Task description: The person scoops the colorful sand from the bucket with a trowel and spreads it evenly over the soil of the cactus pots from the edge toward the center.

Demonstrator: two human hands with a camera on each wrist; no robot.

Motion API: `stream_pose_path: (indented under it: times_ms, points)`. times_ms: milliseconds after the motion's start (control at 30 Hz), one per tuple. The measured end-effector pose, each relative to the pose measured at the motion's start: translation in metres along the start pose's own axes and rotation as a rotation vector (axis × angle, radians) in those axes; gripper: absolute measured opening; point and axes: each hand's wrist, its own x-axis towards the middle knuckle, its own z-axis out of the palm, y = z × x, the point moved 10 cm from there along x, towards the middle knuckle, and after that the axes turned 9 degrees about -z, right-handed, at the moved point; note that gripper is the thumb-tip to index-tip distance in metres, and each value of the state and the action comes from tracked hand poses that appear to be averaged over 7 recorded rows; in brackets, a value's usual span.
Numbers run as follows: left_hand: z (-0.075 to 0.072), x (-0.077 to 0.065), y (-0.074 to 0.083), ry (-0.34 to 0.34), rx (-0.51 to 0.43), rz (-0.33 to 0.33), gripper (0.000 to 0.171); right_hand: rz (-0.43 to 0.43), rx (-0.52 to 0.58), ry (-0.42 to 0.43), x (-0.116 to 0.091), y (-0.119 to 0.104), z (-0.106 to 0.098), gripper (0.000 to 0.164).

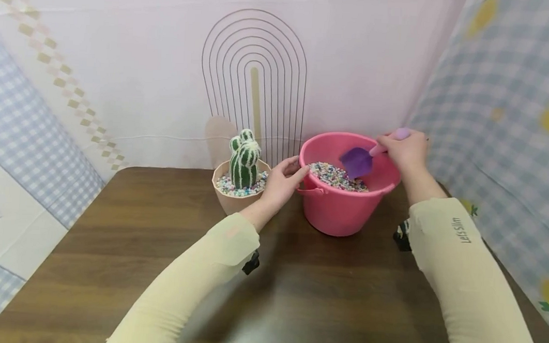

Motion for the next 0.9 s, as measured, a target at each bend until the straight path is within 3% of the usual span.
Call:
stream_pose_path:
  times_ms: [67,200,300,400,567,800,900]
  points:
    - [0.0,0.003,0.004,0.02,0.008,0.017,0.054,-0.022,-0.128,-0.013,0.0,-0.001,0.009,0.011]
    - [0.002,0.007,0.008,0.033,0.006,0.015,0.052,-0.155,-0.227,-0.094,-0.001,-0.012,0.029,0.042]
    - [0.003,0.009,0.006,0.042,-0.03,-0.017,0.052,-0.274,-0.291,-0.149,-0.003,-0.021,0.035,0.042]
    - [0.002,0.009,0.004,0.051,-0.072,-0.049,0.051,-0.319,-0.301,-0.197,-0.004,-0.021,0.034,0.04]
    - [0.001,0.008,0.0,0.055,-0.113,-0.085,0.048,-0.279,-0.263,-0.26,-0.005,-0.009,0.031,0.041]
    - [0.0,0.009,-0.001,0.074,-0.121,-0.094,0.046,-0.204,-0.298,-0.272,-0.004,-0.005,0.03,0.046]
    - [0.002,0.009,0.0,0.072,-0.123,-0.096,0.045,-0.145,-0.245,-0.295,-0.005,-0.003,0.03,0.041]
